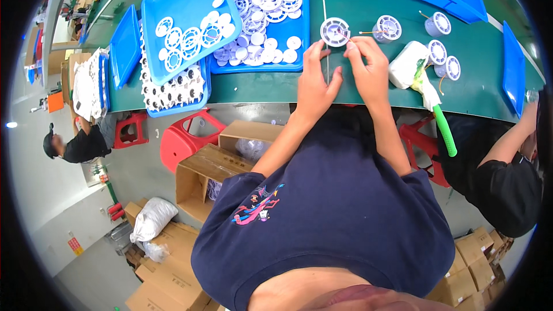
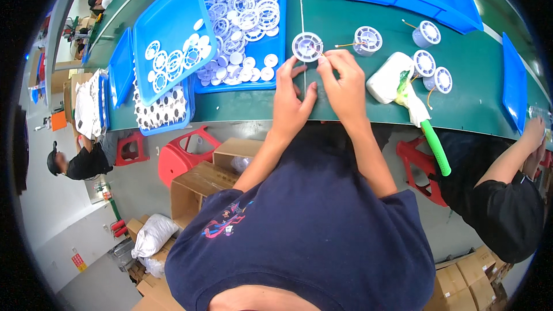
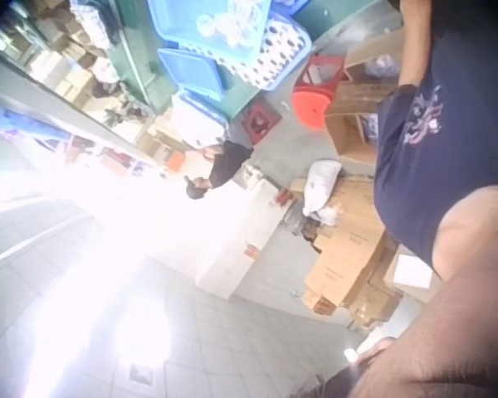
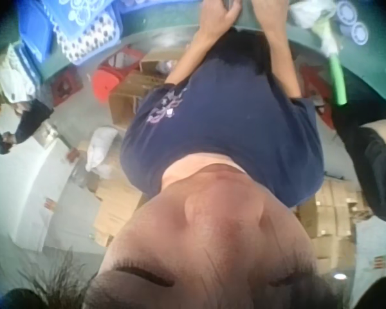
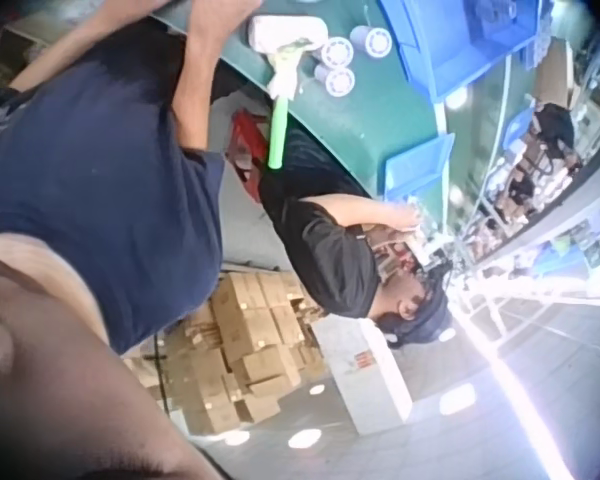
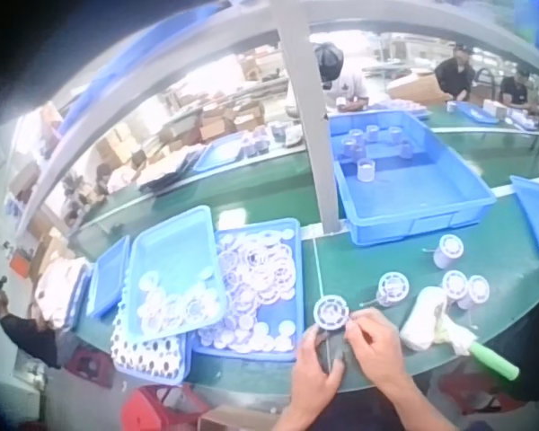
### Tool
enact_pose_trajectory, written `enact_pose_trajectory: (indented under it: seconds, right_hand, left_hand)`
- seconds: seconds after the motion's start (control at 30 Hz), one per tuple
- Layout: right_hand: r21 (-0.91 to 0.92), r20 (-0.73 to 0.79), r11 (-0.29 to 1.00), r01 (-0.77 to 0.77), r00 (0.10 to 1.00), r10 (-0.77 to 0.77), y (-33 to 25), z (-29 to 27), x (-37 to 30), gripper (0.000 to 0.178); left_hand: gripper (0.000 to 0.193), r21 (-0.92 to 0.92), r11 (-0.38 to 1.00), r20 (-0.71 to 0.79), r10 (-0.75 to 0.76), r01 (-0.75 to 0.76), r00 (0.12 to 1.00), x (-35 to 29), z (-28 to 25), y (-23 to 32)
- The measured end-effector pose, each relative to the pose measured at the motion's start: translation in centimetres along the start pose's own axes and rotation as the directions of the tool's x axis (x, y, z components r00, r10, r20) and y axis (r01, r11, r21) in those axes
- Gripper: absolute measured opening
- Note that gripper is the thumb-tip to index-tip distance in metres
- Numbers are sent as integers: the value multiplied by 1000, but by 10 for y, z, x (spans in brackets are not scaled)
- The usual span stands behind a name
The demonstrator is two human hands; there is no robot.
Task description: Assembling small electronic components by attaching plastic rings to cylindrical bases and securing them with a rubber mallet.
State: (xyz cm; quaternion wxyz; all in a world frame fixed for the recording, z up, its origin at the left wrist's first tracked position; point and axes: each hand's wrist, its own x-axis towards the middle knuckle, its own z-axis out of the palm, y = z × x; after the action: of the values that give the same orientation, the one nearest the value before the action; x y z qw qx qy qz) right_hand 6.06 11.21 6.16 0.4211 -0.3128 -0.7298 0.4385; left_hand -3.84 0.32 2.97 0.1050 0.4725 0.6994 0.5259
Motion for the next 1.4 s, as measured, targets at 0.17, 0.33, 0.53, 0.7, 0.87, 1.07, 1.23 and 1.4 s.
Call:
enact_pose_trajectory:
  seconds: [0.17, 0.33, 0.53, 0.7, 0.87, 1.07, 1.23, 1.4]
  right_hand:
    - [39, 75, 998, -52, 996, 49, -7, -19, -16, 13]
    - [73, 182, 997, 4, 983, -18, -15, -33, -23, 13]
    - [39, 181, 998, -42, 983, 34, -7, -45, -16, 13]
    - [202, 199, 966, -164, 972, 123, -3, -33, -9, 18]
    - [144, 195, 977, -155, 973, 126, 0, -29, 4, 24]
    - [-352, 214, 935, 46, 976, 33, -5, -11, 18, 25]
    - [-232, 463, 883, 408, 845, -269, -30, 30, 39, 25]
    - [-385, 735, 762, 520, 672, -87, -15, 64, 59, 30]
  left_hand:
    - [88, 29, 997, -11, 77, -77, 997, -1, 2, -5]
    - [86, 2, 996, -21, 87, -87, 996, 2, -1, 0]
    - [72, 55, 982, 209, 163, -178, 964, 3, -10, 4]
    - [72, -86, 987, 131, 148, -137, 980, -2, -8, 3]
    - [76, -122, 963, 107, 254, -241, 961, -1, -7, 0]
    - [73, -126, 979, 11, 161, -158, 987, -6, -1, -8]
    - [68, 38, 996, 146, 77, -83, 986, 2, -4, -6]
    - [56, -6, 1000, 134, 13, -12, 991, 3, -2, -4]
